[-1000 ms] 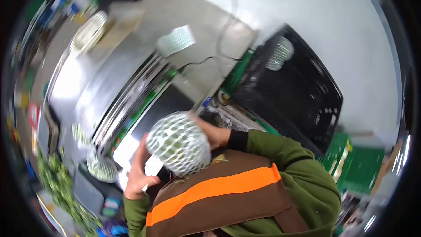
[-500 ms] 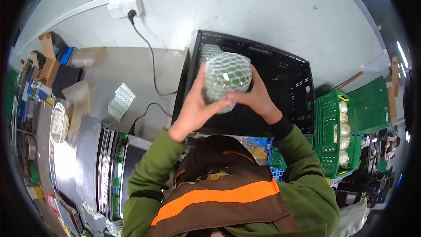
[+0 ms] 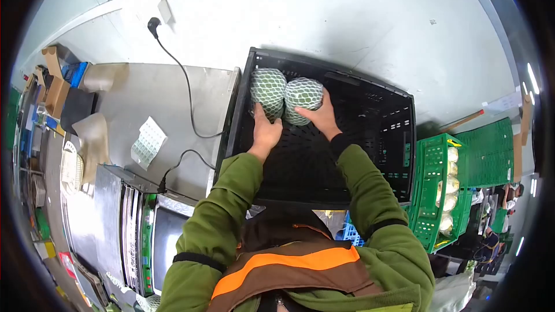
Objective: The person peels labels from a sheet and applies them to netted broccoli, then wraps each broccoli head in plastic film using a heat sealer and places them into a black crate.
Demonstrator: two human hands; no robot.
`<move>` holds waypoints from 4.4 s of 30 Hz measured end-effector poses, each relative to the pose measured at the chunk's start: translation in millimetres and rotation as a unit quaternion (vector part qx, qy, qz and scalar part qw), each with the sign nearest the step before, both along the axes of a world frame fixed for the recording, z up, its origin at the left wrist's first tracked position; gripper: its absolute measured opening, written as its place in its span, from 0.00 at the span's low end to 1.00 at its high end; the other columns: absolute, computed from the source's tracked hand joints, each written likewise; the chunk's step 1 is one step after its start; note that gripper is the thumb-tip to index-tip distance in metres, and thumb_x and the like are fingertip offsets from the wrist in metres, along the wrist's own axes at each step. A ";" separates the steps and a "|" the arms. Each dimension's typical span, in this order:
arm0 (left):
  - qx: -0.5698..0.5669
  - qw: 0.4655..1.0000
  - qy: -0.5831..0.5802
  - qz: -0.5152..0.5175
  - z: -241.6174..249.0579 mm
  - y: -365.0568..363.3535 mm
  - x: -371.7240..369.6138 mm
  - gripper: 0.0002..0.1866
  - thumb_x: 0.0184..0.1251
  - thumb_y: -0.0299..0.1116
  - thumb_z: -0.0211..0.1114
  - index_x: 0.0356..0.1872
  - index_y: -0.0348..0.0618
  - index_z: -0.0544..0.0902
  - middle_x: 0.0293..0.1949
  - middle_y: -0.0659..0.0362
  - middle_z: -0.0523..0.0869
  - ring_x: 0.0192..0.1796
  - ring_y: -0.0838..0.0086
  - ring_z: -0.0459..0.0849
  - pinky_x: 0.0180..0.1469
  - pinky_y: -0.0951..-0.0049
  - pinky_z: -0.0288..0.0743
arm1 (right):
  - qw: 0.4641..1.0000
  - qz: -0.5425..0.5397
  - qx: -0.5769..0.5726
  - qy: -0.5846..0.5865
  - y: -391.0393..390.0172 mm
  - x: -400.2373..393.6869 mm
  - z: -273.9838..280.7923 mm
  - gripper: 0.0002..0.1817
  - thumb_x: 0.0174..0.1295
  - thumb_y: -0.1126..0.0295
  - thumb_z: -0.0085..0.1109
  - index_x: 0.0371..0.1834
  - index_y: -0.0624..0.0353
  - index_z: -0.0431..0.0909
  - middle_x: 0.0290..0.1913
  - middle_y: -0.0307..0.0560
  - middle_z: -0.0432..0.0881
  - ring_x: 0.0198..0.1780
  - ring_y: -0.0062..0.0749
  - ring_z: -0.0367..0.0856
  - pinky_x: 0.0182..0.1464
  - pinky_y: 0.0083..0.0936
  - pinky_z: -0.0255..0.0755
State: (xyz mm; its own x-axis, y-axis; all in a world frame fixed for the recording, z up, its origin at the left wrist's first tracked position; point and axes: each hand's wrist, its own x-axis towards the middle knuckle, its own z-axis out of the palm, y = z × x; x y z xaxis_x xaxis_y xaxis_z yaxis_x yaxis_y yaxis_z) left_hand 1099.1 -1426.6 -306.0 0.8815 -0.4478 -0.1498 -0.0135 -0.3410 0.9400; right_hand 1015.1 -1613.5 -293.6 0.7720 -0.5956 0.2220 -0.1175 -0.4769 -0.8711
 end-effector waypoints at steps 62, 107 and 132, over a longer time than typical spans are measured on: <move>-0.069 0.493 0.001 0.867 -104.5 756.5 -380.9 0.28 0.63 0.48 0.73 0.60 0.44 0.83 0.59 0.44 0.73 0.64 0.57 0.73 0.68 0.64 0.66 | 0.287 0.893 -0.245 0.247 1052.8 -92.9 -99.2 0.60 0.43 0.32 0.72 0.75 0.59 0.62 0.67 0.78 0.60 0.72 0.66 0.59 0.73 0.44 0.58; -0.165 0.841 0.044 0.514 114.2 695.5 -197.7 0.20 0.70 0.43 0.66 0.53 0.39 0.80 0.53 0.55 0.82 0.49 0.73 0.82 0.39 0.73 0.84 | 0.612 0.694 -0.114 0.363 740.7 119.1 170.7 0.53 0.61 0.36 0.61 0.81 0.54 0.48 0.78 0.58 0.55 0.76 0.40 0.60 0.68 0.35 0.66; 0.006 0.979 -0.085 0.185 205.7 774.9 -317.6 0.03 0.64 0.24 0.68 0.31 0.36 0.83 0.33 0.52 0.88 0.37 0.67 0.87 0.43 0.68 0.80 | 0.539 0.820 -0.036 0.189 596.1 13.8 220.9 0.02 0.68 0.75 0.57 0.38 0.61 0.76 0.35 0.46 0.84 0.39 0.30 0.83 0.44 0.26 0.75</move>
State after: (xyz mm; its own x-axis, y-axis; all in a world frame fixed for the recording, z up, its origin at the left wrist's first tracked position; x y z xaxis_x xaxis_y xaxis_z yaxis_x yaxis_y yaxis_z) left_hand 781.4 -651.7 -100.3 0.9957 -0.0921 0.0102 -0.0431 -0.3623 0.9311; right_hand 1028.9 -1017.5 -72.7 0.2444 0.9566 -0.1586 0.3506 -0.2397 -0.9053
